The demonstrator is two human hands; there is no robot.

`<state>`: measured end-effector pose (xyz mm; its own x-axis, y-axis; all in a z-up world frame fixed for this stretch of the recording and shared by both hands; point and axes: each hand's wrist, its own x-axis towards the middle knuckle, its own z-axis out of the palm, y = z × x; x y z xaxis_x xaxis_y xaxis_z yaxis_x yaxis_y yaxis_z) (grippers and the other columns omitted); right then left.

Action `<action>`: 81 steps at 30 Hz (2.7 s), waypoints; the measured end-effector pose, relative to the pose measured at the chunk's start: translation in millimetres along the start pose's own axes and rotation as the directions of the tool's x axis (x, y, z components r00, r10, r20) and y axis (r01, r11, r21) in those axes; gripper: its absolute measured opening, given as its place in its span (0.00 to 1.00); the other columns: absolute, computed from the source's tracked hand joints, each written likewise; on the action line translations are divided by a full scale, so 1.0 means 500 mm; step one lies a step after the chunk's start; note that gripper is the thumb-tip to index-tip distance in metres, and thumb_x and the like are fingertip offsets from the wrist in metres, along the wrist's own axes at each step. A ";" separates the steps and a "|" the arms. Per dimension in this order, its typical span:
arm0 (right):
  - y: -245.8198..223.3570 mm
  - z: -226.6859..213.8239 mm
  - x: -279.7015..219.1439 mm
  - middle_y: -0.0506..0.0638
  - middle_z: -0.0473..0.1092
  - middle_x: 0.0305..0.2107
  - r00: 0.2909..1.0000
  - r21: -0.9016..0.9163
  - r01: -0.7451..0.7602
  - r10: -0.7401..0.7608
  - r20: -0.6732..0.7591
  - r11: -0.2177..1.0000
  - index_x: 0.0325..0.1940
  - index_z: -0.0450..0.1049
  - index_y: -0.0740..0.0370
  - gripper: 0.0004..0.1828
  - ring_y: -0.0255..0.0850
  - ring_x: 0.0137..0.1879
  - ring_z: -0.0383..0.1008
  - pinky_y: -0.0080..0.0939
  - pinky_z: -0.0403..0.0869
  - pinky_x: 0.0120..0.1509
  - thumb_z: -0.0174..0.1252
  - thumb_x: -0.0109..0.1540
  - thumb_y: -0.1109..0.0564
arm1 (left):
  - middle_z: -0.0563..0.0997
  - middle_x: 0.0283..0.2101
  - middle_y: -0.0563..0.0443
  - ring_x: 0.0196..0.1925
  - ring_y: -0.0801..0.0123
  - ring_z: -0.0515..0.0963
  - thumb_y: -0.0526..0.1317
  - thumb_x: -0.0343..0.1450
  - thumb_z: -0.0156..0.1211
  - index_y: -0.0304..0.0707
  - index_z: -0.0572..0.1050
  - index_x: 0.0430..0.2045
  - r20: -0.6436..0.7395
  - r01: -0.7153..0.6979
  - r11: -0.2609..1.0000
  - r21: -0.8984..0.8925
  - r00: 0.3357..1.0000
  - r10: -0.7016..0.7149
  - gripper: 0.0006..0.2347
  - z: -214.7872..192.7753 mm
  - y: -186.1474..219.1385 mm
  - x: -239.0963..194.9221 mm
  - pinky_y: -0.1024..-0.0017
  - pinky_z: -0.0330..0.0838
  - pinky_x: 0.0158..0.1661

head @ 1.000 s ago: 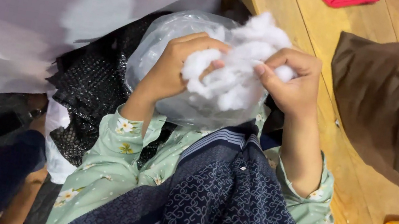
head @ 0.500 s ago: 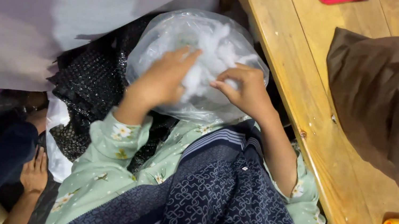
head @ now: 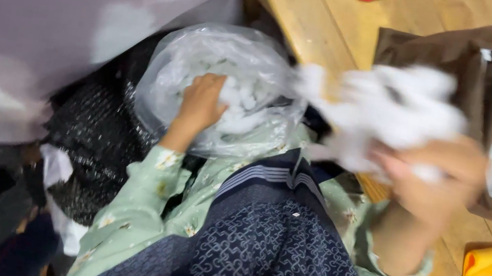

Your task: The person stuffs white cotton-like material into a brown fabric pouch. They repeatedly reach into a plastic bag to grab handfuls of the material, fluff it, and push it into the pouch opening, occasionally adjusting the pouch on the wooden table.

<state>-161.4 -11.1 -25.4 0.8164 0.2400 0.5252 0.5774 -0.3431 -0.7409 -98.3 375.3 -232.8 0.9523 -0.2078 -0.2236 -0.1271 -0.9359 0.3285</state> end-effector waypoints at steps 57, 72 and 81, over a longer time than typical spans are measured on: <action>-0.019 -0.290 -0.049 0.69 0.71 0.33 0.578 -0.247 -0.419 0.047 -0.815 0.874 0.41 0.68 0.78 0.05 0.52 0.35 0.78 0.43 0.80 0.42 0.57 0.68 0.73 | 0.75 0.56 0.37 0.54 0.46 0.77 0.39 0.76 0.64 0.33 0.71 0.55 -0.332 -0.957 0.180 -0.229 0.250 0.910 0.15 -0.406 0.824 0.186 0.55 0.74 0.56; -0.034 -0.339 -0.058 0.57 0.75 0.38 0.806 -0.623 -0.574 0.230 -0.546 0.531 0.54 0.80 0.68 0.13 0.45 0.36 0.69 0.41 0.69 0.49 0.64 0.64 0.70 | 0.75 0.32 0.50 0.39 0.54 0.72 0.35 0.68 0.58 0.41 0.75 0.21 -0.208 -0.902 0.412 0.131 0.381 0.901 0.04 -0.310 0.838 0.214 0.59 0.70 0.32; -0.015 -0.287 -0.021 0.66 0.76 0.40 0.820 -0.470 -0.271 -0.054 -0.570 0.840 0.38 0.65 0.64 0.18 0.50 0.48 0.80 0.42 0.77 0.52 0.68 0.57 0.55 | 0.66 0.72 0.35 0.73 0.44 0.71 0.50 0.69 0.78 0.37 0.54 0.70 -0.234 -0.967 0.105 -0.232 0.160 0.959 0.41 -0.366 0.853 0.182 0.50 0.66 0.74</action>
<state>-174.5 -141.3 34.9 0.6365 -0.3025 0.7095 0.2622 -0.7802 -0.5679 -15.3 9.1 54.9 0.0959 -0.8641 0.4940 -0.8696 0.1687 0.4640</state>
